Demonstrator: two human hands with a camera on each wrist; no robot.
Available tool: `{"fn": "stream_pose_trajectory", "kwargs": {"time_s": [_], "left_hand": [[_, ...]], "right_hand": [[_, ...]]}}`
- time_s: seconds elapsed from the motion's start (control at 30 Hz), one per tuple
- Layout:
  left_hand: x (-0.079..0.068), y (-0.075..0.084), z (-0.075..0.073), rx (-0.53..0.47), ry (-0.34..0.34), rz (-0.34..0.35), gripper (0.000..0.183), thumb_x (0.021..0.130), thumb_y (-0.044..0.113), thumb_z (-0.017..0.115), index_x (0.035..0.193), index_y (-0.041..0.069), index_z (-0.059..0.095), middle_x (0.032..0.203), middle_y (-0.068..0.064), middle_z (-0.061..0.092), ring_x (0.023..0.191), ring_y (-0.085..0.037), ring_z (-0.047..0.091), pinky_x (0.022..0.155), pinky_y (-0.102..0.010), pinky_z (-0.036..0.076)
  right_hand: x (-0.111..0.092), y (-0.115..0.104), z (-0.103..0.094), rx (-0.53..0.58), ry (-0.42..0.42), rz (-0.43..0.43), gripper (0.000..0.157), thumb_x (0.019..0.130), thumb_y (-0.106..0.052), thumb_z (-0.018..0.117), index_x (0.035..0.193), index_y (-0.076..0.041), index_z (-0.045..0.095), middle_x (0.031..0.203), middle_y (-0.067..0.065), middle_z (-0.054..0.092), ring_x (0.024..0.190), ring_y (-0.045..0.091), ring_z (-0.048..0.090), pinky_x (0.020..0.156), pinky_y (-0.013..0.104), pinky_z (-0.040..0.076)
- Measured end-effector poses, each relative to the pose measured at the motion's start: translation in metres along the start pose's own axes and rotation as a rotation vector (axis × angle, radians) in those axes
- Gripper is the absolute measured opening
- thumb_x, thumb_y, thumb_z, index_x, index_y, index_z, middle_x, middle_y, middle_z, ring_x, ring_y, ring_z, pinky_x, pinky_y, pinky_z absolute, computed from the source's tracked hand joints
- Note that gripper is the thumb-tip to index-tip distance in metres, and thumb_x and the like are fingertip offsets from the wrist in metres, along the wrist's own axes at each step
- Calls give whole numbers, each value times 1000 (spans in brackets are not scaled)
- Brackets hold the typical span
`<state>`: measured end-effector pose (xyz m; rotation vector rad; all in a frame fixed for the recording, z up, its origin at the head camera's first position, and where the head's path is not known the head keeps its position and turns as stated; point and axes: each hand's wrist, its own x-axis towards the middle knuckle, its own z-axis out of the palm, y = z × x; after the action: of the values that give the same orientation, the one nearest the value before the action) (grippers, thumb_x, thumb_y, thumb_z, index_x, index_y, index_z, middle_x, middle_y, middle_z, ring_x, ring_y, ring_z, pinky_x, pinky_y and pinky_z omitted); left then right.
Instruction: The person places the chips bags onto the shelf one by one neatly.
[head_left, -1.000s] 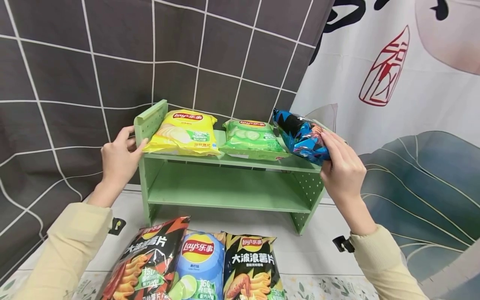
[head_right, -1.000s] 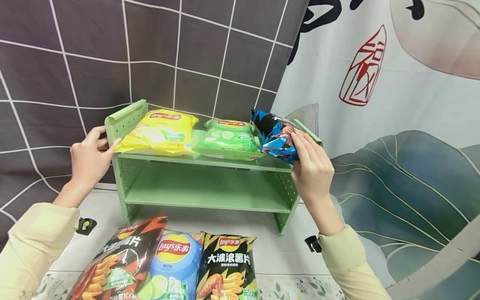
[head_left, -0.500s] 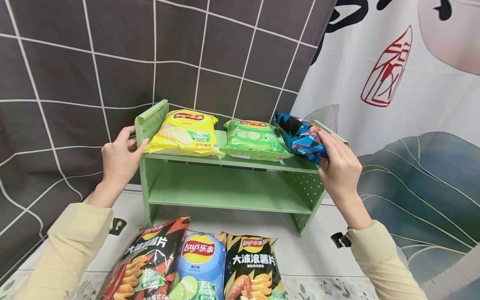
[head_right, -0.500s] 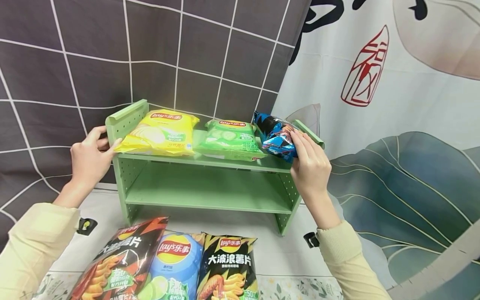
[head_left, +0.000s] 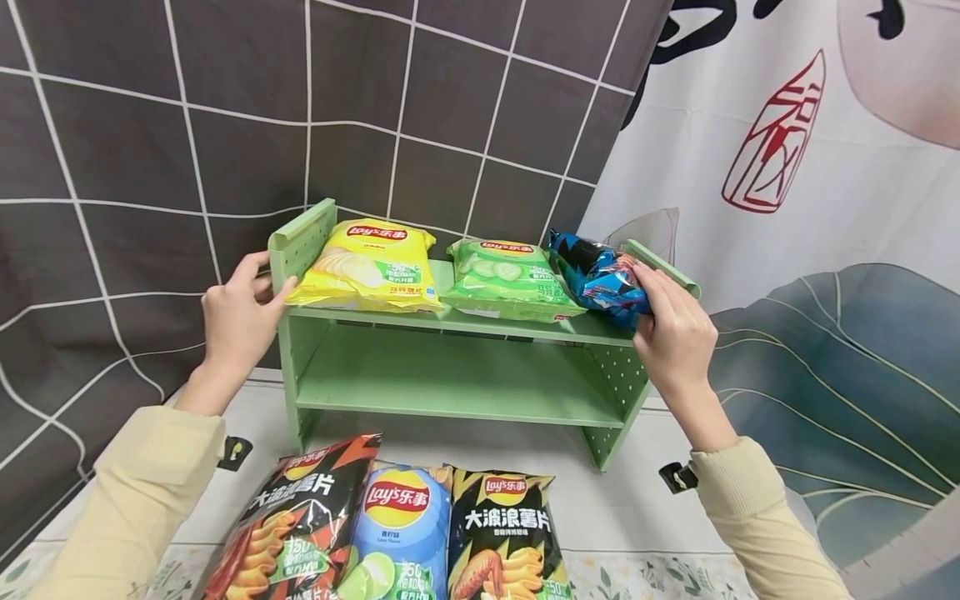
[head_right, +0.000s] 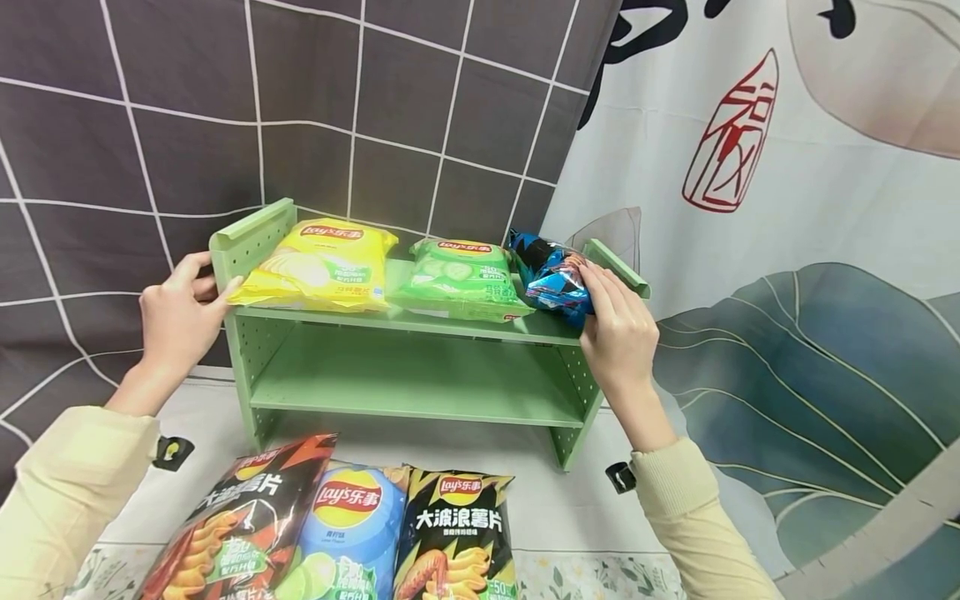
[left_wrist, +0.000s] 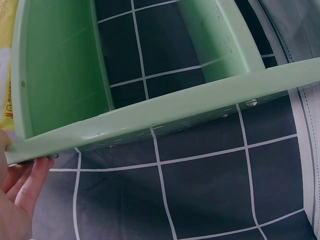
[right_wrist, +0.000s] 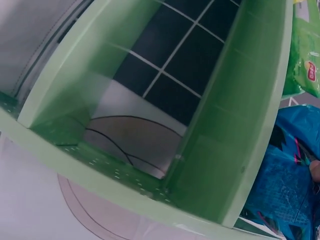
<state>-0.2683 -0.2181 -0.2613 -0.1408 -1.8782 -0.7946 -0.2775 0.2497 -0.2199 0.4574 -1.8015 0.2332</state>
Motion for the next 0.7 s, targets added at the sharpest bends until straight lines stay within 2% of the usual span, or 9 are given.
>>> {"fn": "stream_pose_trajectory", "kwargs": {"time_s": [0.3, 0.53, 0.7], "left_hand": [[-1, 0, 0, -2, -3, -2, 35, 86, 7, 69, 116, -7, 59, 96, -26, 69, 83, -45, 68, 71, -48, 40], [1, 0, 0, -2, 0, 8, 34, 86, 7, 69, 115, -7, 59, 94, -26, 70, 81, -45, 68, 69, -47, 39], [1, 0, 1, 0, -7, 0, 34, 86, 7, 69, 116, -7, 59, 94, -26, 70, 81, -45, 68, 69, -43, 38]], "right_hand": [[-4, 9, 5, 19, -9, -52, 57, 76, 14, 48, 125, -9, 65, 124, 9, 67, 113, 32, 64, 90, 50, 49], [-3, 16, 1, -24, -97, -117, 58, 78, 10, 48, 131, -9, 59, 129, 12, 63, 115, 34, 62, 89, 50, 49], [-1, 16, -1, -21, -129, -140, 57, 78, 9, 49, 131, -8, 59, 129, 13, 64, 115, 35, 62, 87, 49, 50]]}}
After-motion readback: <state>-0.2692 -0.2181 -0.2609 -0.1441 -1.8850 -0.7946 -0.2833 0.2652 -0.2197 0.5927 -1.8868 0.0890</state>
